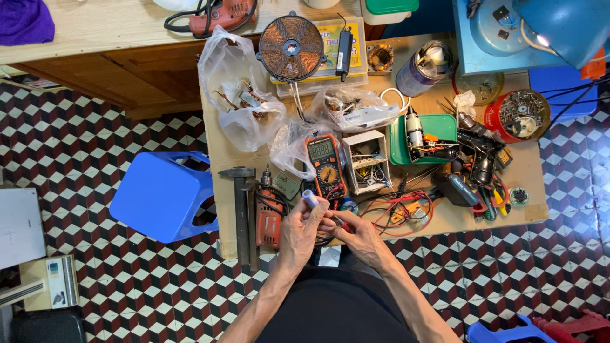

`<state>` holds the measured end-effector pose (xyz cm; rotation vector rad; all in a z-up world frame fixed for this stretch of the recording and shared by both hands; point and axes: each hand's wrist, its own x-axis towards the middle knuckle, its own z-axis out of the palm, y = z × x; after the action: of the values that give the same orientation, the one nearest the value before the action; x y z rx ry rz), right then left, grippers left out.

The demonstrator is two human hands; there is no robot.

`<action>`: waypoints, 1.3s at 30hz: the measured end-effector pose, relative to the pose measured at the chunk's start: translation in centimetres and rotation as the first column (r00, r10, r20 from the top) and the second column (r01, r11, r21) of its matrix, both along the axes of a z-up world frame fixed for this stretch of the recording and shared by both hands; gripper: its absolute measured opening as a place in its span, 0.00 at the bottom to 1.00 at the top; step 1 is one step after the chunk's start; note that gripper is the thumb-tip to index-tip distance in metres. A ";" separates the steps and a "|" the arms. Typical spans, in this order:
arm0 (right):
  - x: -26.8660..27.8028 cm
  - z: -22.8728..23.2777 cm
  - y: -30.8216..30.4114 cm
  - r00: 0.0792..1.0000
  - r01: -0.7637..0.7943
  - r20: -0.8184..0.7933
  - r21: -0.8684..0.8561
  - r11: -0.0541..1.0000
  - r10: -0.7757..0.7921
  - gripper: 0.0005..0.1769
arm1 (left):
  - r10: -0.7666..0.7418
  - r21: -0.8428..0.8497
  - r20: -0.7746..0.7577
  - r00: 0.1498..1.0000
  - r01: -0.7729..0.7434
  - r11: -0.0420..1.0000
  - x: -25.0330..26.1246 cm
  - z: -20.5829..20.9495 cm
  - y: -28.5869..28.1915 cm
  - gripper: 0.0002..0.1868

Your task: The person disassembles a black plastic device, retrieves a small cylindrical component from a plastic bag, and uses a multimeter to test the component. The person then uses a screwdriver to manipulate the component and places it into the device.

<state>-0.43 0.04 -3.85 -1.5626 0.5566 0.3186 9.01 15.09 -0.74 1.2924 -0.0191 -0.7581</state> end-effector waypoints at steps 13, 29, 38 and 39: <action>11.1 -10.6 -2.0 0.937 0.010 -0.297 -0.506 0.863 -0.185 0.29 | 0.092 0.117 0.027 0.995 -0.094 0.989 -0.2 0.2 1.4 0.17; 11.9 -14.5 -2.7 0.923 -0.003 -0.333 -0.506 0.863 -0.192 0.23 | 0.039 0.109 -0.023 0.999 -0.036 0.993 -1.2 -0.1 2.5 0.16; 11.8 -12.3 -2.1 0.926 0.095 -0.297 -0.418 0.904 -0.234 0.30 | 0.009 0.147 0.029 1.000 -0.013 0.989 -1.3 -0.6 2.5 0.16; 11.8 -12.2 -2.1 0.927 0.103 -0.290 -0.414 0.905 -0.238 0.29 | 0.016 0.138 0.024 1.000 -0.019 0.990 -1.4 -0.6 2.5 0.16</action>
<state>11.39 -2.06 -16.01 -1.8410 1.0743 0.3536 7.63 17.63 -1.39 1.4316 0.0271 -0.7403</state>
